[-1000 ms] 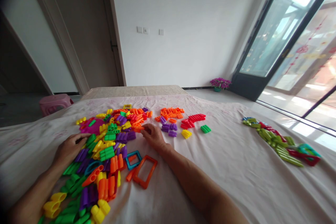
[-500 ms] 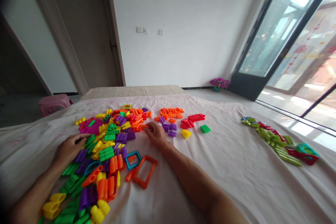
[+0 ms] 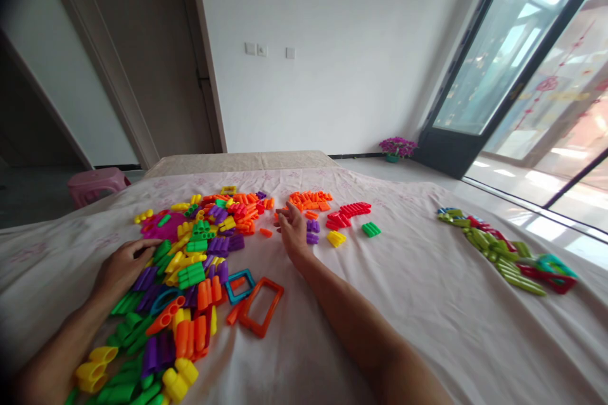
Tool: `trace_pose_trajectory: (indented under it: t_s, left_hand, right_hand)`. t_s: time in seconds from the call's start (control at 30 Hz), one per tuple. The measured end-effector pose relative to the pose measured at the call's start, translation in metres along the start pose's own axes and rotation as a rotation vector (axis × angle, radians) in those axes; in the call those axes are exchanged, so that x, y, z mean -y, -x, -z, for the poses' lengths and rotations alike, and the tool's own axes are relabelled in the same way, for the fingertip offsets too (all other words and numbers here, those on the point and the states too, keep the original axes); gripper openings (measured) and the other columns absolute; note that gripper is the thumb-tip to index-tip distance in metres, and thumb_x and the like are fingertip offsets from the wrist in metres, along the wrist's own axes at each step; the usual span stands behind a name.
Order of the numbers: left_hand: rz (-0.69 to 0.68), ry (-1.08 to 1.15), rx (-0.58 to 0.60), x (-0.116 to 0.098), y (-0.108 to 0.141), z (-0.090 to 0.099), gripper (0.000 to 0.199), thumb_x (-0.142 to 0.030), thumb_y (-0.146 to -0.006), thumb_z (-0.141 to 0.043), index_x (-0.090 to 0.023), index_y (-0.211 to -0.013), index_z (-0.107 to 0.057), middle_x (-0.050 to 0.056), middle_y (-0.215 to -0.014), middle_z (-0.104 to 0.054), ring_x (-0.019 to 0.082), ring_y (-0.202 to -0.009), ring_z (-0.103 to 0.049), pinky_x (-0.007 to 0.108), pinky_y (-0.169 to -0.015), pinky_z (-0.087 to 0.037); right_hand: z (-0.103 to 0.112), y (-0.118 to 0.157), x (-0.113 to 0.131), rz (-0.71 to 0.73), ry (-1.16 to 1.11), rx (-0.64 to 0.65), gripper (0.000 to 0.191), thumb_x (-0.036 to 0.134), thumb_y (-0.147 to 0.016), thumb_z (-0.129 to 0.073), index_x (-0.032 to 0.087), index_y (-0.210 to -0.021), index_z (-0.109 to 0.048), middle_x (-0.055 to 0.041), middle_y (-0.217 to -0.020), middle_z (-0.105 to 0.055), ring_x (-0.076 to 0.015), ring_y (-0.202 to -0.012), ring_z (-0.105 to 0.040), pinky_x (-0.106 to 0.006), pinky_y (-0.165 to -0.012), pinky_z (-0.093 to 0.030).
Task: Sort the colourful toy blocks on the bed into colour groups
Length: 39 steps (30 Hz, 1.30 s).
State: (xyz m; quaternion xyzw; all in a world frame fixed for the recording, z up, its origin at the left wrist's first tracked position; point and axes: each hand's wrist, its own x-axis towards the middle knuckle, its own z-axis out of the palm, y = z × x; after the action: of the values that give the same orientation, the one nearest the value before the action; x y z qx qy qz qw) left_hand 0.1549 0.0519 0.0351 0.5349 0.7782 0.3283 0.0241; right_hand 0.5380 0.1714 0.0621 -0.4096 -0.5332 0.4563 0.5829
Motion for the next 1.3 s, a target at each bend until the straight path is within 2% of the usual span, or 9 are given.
trace_pose_trajectory:
  t_s: [0.13,0.3,0.5,0.6,0.67,0.77,0.87,1.07,1.3]
  left_hand:
    - [-0.009,-0.001,0.002,0.002,-0.001,-0.001,0.037,-0.039,-0.085,-0.049,-0.023,-0.106,-0.075,0.008,-0.117,-0.071,0.025,-0.101,-0.066,0.035,-0.092,-0.05]
    - [0.0,-0.002,0.012,0.004,-0.002,-0.002,0.037,-0.038,-0.085,-0.049,-0.024,-0.108,-0.074,0.008,-0.118,-0.07,0.026,-0.104,-0.065,0.037,-0.094,-0.049]
    - [0.026,-0.004,0.023,-0.001,-0.001,0.001,0.036,-0.037,-0.085,-0.048,-0.024,-0.106,-0.074,0.009,-0.119,-0.069,0.028,-0.109,-0.064,0.039,-0.096,-0.048]
    - [0.023,-0.002,0.018,-0.002,-0.001,0.002,0.036,-0.037,-0.086,-0.048,-0.024,-0.106,-0.074,0.009,-0.118,-0.07,0.028,-0.108,-0.064,0.039,-0.097,-0.048]
    - [0.018,-0.004,0.014,-0.002,-0.001,0.002,0.035,-0.038,-0.086,-0.049,-0.024,-0.106,-0.074,0.009,-0.118,-0.07,0.028,-0.108,-0.064,0.039,-0.096,-0.048]
    - [0.024,-0.006,0.014,-0.002,0.0,0.002,0.035,-0.039,-0.085,-0.049,-0.025,-0.106,-0.075,0.008,-0.117,-0.07,0.028,-0.107,-0.064,0.039,-0.096,-0.048]
    - [0.028,0.003,0.017,-0.003,0.0,0.002,0.036,-0.038,-0.085,-0.049,-0.024,-0.106,-0.075,0.008,-0.117,-0.07,0.028,-0.106,-0.065,0.039,-0.096,-0.048]
    - [0.026,0.0,0.018,-0.004,0.0,0.002,0.037,-0.039,-0.085,-0.048,-0.023,-0.105,-0.074,0.009,-0.118,-0.07,0.029,-0.108,-0.064,0.039,-0.095,-0.049]
    - [0.02,0.003,0.017,-0.003,-0.001,0.001,0.038,-0.039,-0.084,-0.047,-0.024,-0.106,-0.074,0.008,-0.117,-0.07,0.027,-0.109,-0.064,0.037,-0.096,-0.048]
  right_hand:
    - [-0.003,0.004,-0.005,0.01,0.085,0.124,0.038,0.041,-0.079,-0.066,0.017,-0.109,-0.067,-0.0065,-0.092,-0.072,-0.014,-0.067,-0.065,-0.027,-0.061,-0.053]
    - [-0.007,0.015,0.002,0.044,0.109,0.341,0.032,0.041,-0.08,-0.068,0.017,-0.102,-0.071,-0.0037,-0.083,-0.072,-0.0135,-0.068,-0.065,-0.025,-0.062,-0.051]
    - [-0.008,0.031,0.021,0.061,0.187,0.824,0.043,0.051,-0.079,-0.072,0.017,-0.105,-0.074,-0.0062,-0.093,-0.074,-0.0191,-0.083,-0.069,-0.029,-0.074,-0.053]
    - [-0.011,0.037,0.029,0.242,0.366,1.077,0.045,0.051,-0.075,-0.076,0.021,-0.108,-0.075,-0.0056,-0.098,-0.075,-0.02,-0.087,-0.069,-0.029,-0.078,-0.052]
    - [-0.013,0.04,0.033,0.429,0.484,1.146,0.044,0.048,-0.073,-0.08,0.024,-0.109,-0.075,-0.0042,-0.098,-0.074,-0.0193,-0.088,-0.068,-0.029,-0.082,-0.05]
    - [-0.016,0.043,0.037,0.588,0.594,1.123,0.038,0.043,-0.075,-0.079,0.027,-0.108,-0.075,-0.0027,-0.098,-0.074,-0.0189,-0.089,-0.066,-0.03,-0.089,-0.047]
    - [-0.018,0.046,0.036,0.618,0.663,1.055,0.023,0.034,-0.08,-0.073,0.027,-0.102,-0.076,-0.0025,-0.097,-0.074,-0.0183,-0.089,-0.065,-0.03,-0.089,-0.046]
    - [-0.016,0.045,0.03,0.585,0.807,0.909,0.015,0.02,-0.08,-0.069,0.021,-0.094,-0.075,-0.0051,-0.089,-0.072,-0.0181,-0.083,-0.063,-0.027,-0.077,-0.047]
    - [-0.009,0.035,0.021,0.394,0.677,0.73,0.011,0.026,-0.085,-0.065,0.019,-0.089,-0.072,-0.0007,-0.078,-0.067,-0.012,-0.065,-0.055,-0.022,-0.061,-0.041]
